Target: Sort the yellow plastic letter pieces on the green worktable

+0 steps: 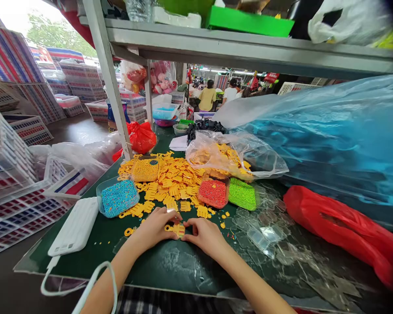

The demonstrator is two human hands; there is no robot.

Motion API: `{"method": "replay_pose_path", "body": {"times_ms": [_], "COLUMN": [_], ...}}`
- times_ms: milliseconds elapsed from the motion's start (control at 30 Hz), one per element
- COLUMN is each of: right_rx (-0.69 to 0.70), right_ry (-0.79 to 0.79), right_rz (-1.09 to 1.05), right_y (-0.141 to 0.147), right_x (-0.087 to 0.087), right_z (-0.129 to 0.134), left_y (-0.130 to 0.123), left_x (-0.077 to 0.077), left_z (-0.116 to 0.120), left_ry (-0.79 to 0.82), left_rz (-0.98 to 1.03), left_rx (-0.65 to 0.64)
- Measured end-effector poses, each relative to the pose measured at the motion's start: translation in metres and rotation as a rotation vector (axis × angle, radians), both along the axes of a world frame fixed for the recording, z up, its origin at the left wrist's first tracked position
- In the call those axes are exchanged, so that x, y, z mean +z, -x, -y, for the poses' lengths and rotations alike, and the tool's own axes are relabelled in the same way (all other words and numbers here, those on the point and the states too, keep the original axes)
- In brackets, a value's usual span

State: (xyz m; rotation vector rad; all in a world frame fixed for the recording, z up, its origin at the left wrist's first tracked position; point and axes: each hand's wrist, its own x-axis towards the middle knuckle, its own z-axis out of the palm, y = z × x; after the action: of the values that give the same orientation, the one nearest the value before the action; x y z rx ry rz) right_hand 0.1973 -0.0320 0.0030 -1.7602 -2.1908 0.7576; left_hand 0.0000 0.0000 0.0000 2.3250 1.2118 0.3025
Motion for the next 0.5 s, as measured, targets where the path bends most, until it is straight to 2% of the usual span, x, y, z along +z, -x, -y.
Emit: {"method": "replay_pose_path", "body": {"times_ms": [167,267,333,400,500], "right_rx": [0.066,0.069,0.075,0.103,0.129], "right_ry": [-0.14,-0.125,0.004,0.216,0.42], "right_rz": [-0.165,-0.369,-0.553,-0.688,-0.736], "right_y": [-0.005,-0.01,-0.014,-0.017,-0.02], "right_x": [-0.008,-0.006,-0.001,0.007,0.018], "right_z": [0.007,0.006,0.004,0.001,-0.002], "left_y": [0.001,-0.002,-0.007,-0.013,-0.014], "left_x": [-0.001,0.006,0.014,0.022,0.025], "left_z": [0.012,0.027,0.038,0.051,0.072], "left_ry": [-0.059,-0.179,-0.25,-0.317,-0.401], "left_rz": [0.039,0.082,0.13,0.178,0.268], "left_rx": [0.057,0.059,0.041,0.033,0.061]}}
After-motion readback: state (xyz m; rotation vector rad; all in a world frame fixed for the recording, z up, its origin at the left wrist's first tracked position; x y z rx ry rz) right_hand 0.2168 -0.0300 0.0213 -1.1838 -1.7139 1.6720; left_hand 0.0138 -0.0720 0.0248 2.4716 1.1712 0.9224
